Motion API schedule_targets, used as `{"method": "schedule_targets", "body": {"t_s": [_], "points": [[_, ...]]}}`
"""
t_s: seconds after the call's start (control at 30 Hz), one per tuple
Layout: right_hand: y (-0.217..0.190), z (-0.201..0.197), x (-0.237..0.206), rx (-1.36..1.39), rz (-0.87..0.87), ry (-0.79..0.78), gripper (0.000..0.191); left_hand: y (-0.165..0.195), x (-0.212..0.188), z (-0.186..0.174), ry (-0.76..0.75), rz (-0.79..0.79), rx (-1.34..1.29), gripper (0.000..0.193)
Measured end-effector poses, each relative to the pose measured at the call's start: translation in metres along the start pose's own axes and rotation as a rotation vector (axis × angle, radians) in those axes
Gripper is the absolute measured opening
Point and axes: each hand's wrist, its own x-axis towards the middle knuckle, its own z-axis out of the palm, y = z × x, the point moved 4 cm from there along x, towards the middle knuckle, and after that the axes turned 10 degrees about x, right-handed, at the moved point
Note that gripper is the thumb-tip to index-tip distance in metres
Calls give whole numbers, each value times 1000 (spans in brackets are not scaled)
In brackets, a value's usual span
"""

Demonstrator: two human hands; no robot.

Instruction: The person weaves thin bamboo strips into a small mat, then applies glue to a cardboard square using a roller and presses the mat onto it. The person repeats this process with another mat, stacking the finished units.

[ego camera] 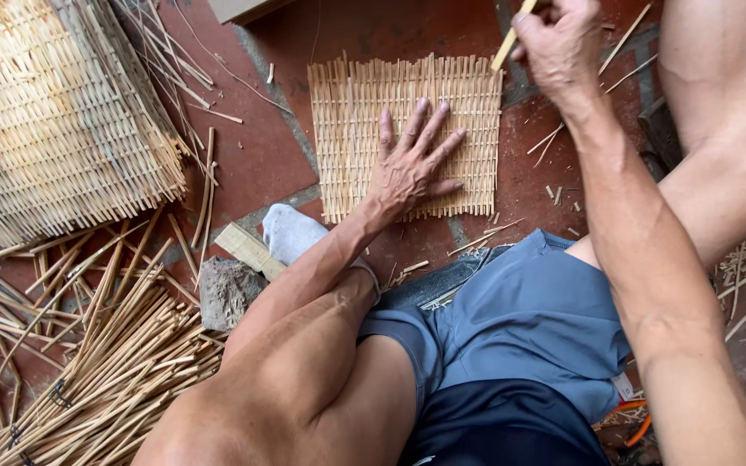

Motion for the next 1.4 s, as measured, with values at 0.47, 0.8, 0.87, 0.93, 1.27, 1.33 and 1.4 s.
{"method": "schedule_targets", "body": {"t_s": [0.47,0.8,0.87,0.93,1.27,1.33,1.4], "points": [[-44,8,-143,-321,577,-336,21,-52,29,18,195,-148,229,95],[-15,15,-183,-629,349,-491,17,-24,30,-9,-135,35,-77,75],[-9,18,-185,-633,318,-495,17,-23,30,-15,-131,36,-70,73],[-4,22,-183,-618,223,-469,17,-23,31,-20,-121,35,-62,72],[-4,32,-172,-650,296,-511,25,-20,31,-12,-126,13,-68,69],[-21,26,-175,-726,271,-506,22,-22,33,-8,-102,-29,-63,68],[-37,28,-182,-656,243,-469,19,-26,33,-5,-73,-96,-64,67]]}}
